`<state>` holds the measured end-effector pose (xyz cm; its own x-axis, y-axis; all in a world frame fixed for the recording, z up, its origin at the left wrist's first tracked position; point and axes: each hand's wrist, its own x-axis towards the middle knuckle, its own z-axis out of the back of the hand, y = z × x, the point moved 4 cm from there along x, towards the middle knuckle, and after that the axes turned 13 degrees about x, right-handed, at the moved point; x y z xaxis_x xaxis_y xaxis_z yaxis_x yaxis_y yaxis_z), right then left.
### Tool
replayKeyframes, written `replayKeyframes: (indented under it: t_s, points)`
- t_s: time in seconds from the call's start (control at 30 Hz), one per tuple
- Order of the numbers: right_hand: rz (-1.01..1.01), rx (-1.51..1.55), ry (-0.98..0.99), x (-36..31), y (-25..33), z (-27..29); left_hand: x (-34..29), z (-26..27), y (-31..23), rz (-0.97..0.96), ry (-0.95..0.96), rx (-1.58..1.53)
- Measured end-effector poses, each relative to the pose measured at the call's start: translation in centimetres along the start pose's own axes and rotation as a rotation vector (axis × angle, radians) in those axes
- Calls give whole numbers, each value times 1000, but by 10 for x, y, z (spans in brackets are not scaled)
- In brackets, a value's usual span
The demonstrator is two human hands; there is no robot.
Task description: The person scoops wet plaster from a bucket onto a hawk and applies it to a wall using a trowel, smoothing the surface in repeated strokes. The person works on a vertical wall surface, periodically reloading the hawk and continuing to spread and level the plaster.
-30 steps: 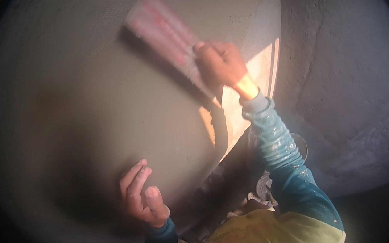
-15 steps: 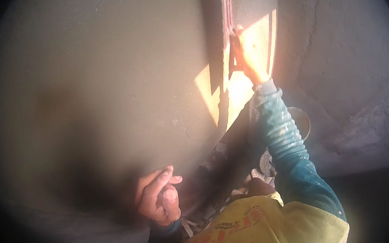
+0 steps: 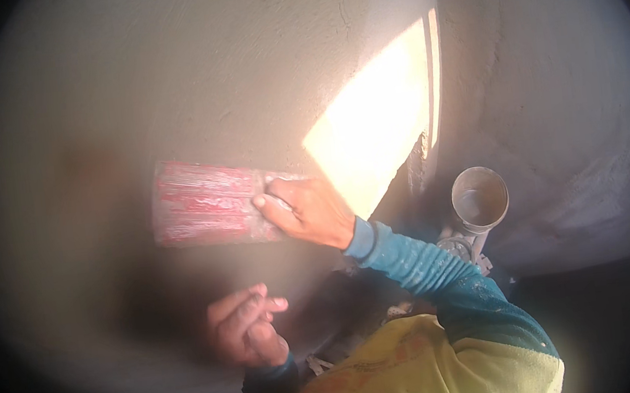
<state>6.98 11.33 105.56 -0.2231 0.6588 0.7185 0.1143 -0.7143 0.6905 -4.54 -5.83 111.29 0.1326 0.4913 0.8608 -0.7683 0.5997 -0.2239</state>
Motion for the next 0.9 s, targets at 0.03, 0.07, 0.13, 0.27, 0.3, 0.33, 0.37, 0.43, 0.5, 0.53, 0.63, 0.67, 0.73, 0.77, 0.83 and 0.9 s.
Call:
replayKeyframes:
  t_s: [0.03, 0.07, 0.13, 0.27, 0.3, 0.33, 0.37, 0.43, 0.5, 0.53, 0.63, 0.67, 0.73, 0.77, 0.83, 0.9]
  points:
    - [46, 3, -116, -1, -2, 7, -3, 2, -5, -45, 9, -13]
    - [8, -43, -260, 3, -6, 24, -2, 3, -9, -89, 19, -25]
    - [17, -39, -392, 26, -41, 59, 6, -9, -7, -23, 3, -40]
    - [345, -614, -590, 70, -67, 117, 26, -41, -4, 55, 4, -43]
    - [263, -561, -633, 82, -70, 129, 28, -48, -2, 59, -7, -41]
    - [176, -512, -674, 91, -72, 143, 28, -55, -1, 64, 8, -34]
    - [119, -484, -678, 105, -73, 163, 29, -61, 0, 70, 23, -24]
    - [20, -422, -705, 135, -104, 222, 35, -78, 3, 114, 74, -37]
    - [-46, -352, -786, 159, -137, 279, 41, -97, 2, 190, 149, -86]
    - [-71, -319, -833, 166, -146, 304, 42, -112, 2, 214, 205, -134]
    - [-195, -289, -953, 152, -217, 380, 43, -173, 7, 343, 392, -337]
    - [-276, -167, -1008, 136, -241, 397, 35, -197, 9, 432, 453, -428]
    - [-511, 220, -1144, 84, -267, 419, -1, -245, 19, 691, 595, -489]
    - [-527, 377, -1177, 49, -262, 419, -23, -270, 26, 819, 630, -512]
    - [-602, 577, -1096, -36, -267, 376, -93, -294, 40, 1046, 681, -537]
    - [-722, 959, -987, -107, -272, 317, -159, -329, 48, 1363, 696, -622]
